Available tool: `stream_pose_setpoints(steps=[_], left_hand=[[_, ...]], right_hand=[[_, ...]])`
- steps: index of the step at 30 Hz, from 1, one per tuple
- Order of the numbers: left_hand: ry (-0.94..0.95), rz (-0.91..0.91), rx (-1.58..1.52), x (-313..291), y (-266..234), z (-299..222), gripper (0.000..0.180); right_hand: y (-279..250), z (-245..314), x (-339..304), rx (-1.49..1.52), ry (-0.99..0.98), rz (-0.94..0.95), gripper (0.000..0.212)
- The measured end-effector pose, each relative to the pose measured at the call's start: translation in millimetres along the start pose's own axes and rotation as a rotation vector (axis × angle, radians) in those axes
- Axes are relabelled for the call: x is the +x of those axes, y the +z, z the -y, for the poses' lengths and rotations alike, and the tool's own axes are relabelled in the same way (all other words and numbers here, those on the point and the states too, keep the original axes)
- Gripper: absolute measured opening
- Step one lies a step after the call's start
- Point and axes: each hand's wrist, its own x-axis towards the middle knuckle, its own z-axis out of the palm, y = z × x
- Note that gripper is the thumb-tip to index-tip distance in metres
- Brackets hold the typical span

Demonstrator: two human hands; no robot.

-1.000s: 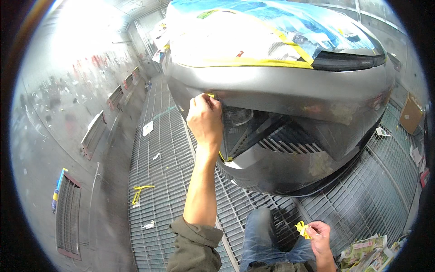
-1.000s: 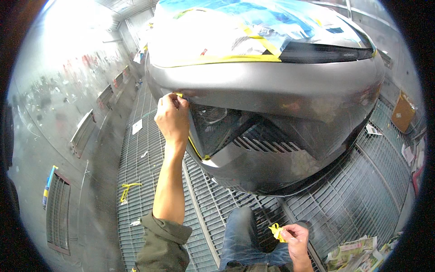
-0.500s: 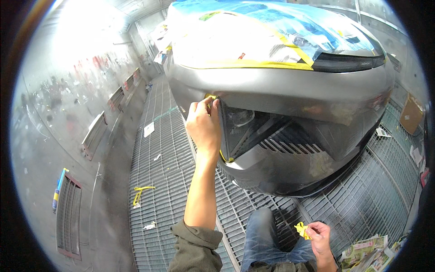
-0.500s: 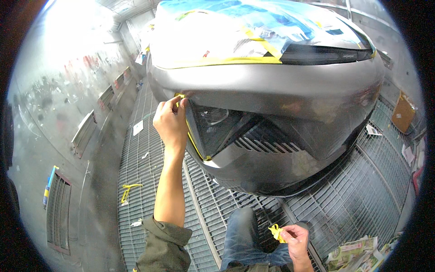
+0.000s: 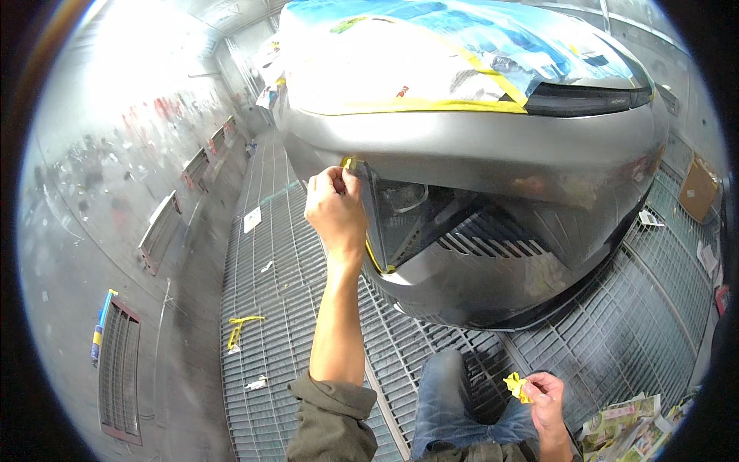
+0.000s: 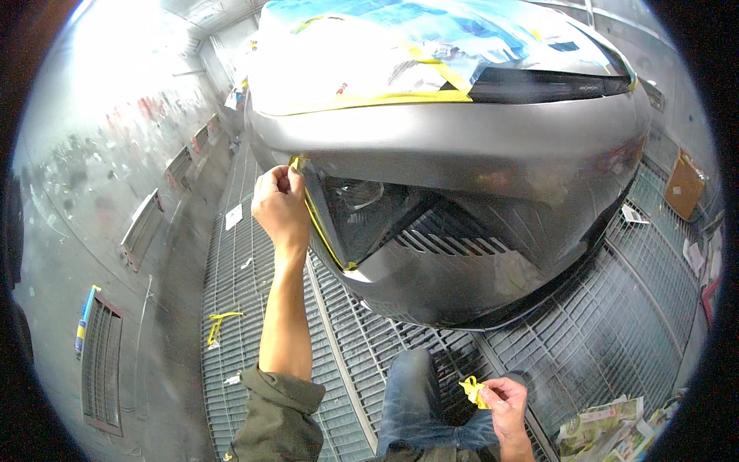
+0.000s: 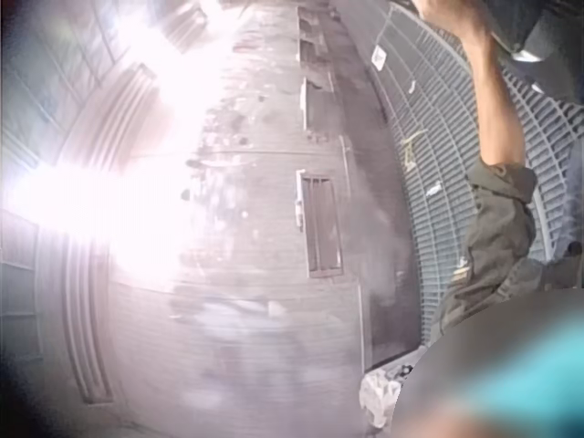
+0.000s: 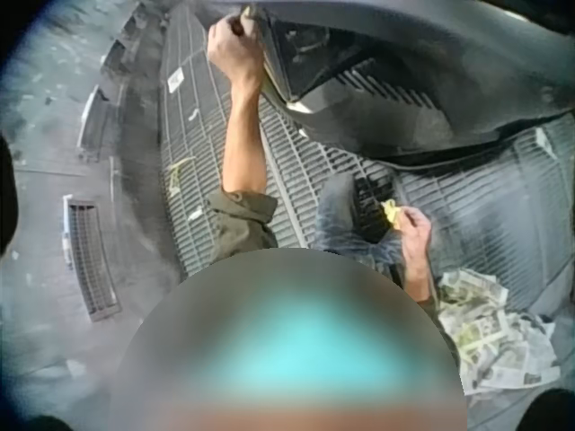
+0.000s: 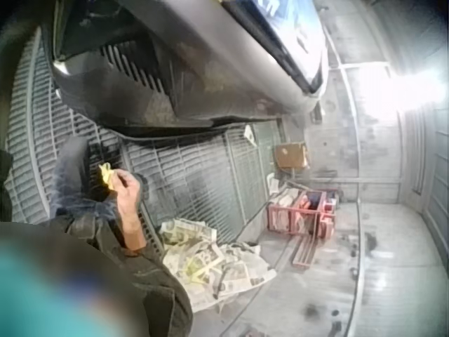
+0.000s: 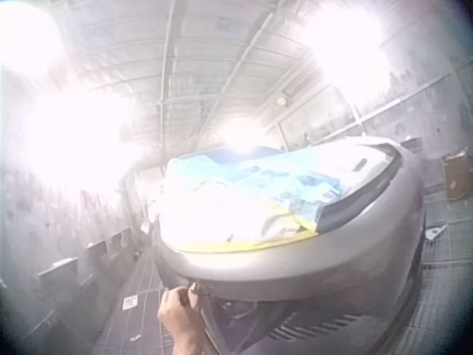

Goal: The person removes newspaper and yellow masking tape from the front bumper and headlight area of a silver car. They peel off the tape strips by hand and gather the debris.

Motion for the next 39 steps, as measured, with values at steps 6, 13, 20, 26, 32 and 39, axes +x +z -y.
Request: stream_pose_setpoints(steps=[6, 13, 20, 26, 32, 39], left_hand=[[-0.055, 0.018, -0.092, -15.2, -10.3, 8.8, 0.007], [-0.133, 0.135, -0.261, -57.6, -46.2, 1.8, 0.011], [-0.350, 1.196, -0.803, -152.5, -105.9, -51.4, 0.013], [-0.384, 1.333, -0.748, -200.8, -107.6, -69.2, 0.017], [-0.479, 1.456, -0.854, -206.2, -107.3, -60.5, 0.021], [-0.589, 0.903, -0.864, -142.1, -86.7, -22.4, 0.029]], right_hand=[[-2.8, -4.2, 1.8, -0.006, -0.002, 0.000, 0.012], [3.0, -8.9, 0.8, -0.040, 0.017, 0.052, 0.013], [38.3, 16.5, 8.7, -0.033, -0.035, 0.233, 0.045], [72.1, 20.1, 20.0, -0.017, -0.096, 0.315, 0.056], [70.8, 6.3, 25.0, -0.063, -0.235, 0.311, 0.021], [48.7, 24.2, 34.5, 0.299, -0.176, 0.089, 0.015]])
